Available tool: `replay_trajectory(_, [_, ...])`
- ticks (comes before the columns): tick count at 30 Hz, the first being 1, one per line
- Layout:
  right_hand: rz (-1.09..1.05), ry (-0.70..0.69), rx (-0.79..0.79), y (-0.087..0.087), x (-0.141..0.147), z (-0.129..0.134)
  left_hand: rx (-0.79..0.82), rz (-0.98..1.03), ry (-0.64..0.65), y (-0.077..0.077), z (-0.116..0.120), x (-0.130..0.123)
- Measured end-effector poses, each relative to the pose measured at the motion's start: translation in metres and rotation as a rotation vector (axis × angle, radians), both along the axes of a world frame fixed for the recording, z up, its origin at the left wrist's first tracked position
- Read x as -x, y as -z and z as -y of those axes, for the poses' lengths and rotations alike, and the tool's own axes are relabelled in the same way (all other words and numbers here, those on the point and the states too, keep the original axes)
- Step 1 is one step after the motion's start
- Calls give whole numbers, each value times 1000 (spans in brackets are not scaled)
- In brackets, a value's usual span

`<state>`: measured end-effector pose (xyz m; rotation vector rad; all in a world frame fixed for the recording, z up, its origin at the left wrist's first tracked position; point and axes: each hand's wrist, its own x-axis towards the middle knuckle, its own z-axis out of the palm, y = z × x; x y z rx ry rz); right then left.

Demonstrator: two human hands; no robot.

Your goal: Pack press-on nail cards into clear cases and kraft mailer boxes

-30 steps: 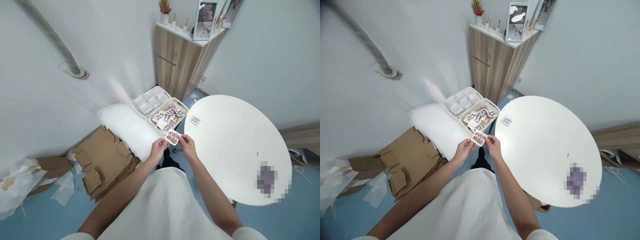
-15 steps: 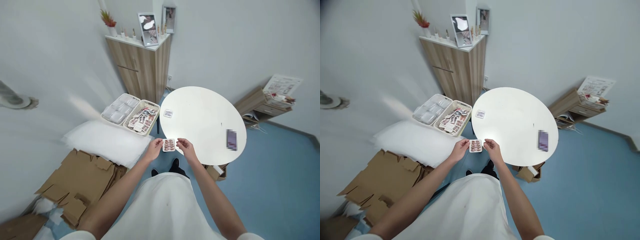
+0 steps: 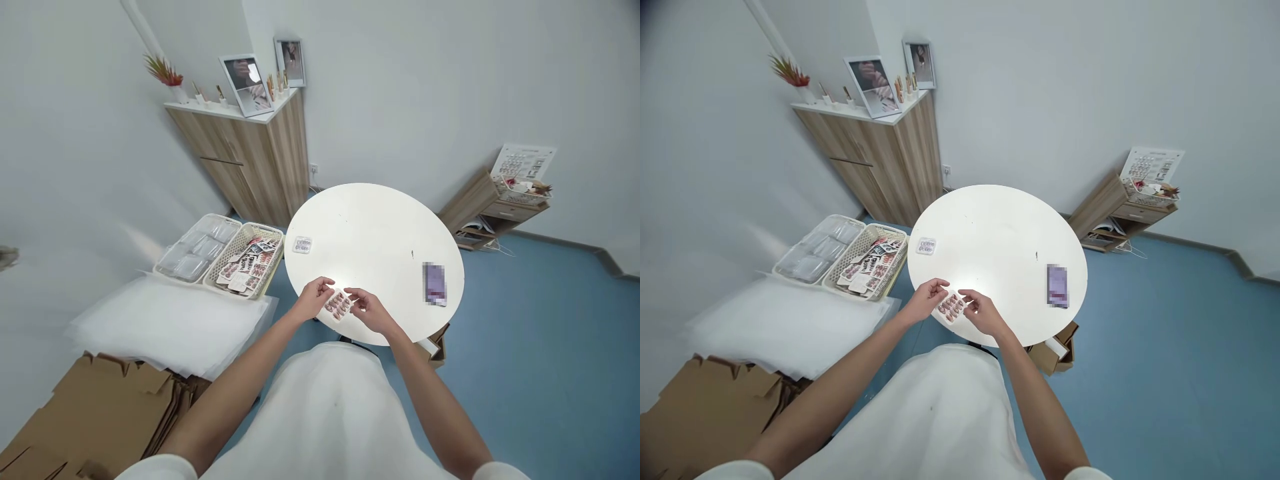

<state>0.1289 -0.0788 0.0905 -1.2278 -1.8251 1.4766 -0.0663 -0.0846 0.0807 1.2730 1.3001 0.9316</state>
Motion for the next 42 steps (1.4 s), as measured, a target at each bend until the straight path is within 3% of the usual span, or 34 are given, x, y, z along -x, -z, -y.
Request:
replay_trajectory(3, [46, -145, -47, 5, -16, -13, 28, 8, 14, 3, -16, -10])
replay_trajectory(6, [66, -201, -47, 10, -30, -22, 67, -3, 62, 6, -28, -24])
replay_trajectory(14, [-13, -193, 31, 20, -57, -33, 133, -32, 110, 9, -44, -52])
replay_trajectory(24, [-61, -142, 82, 22, -44, -39, 102, -72, 138, 4, -56, -41])
replay_trajectory(28, [-96, -77, 86, 24, -9, -47, 66, -79, 63, -1, -53, -2])
replay_trajectory(31, [-108, -17, 104, 30, 42, -58, 67, -86, -102, 5, -41, 47])
replay_trajectory(34, [-100, -25, 165, 37, 106, -68, 90, -83, -424, 24, -25, 106])
replay_trajectory(38, [-30, -135, 172, 49, 181, -74, 192, -174, -860, 57, -9, 175])
replay_trajectory(40, [12, -181, 168, 55, 205, -74, 254, -230, -938, 71, -7, 197])
replay_trajectory(42, [53, -208, 169, 60, 220, -74, 300, -295, -906, 81, -8, 210])
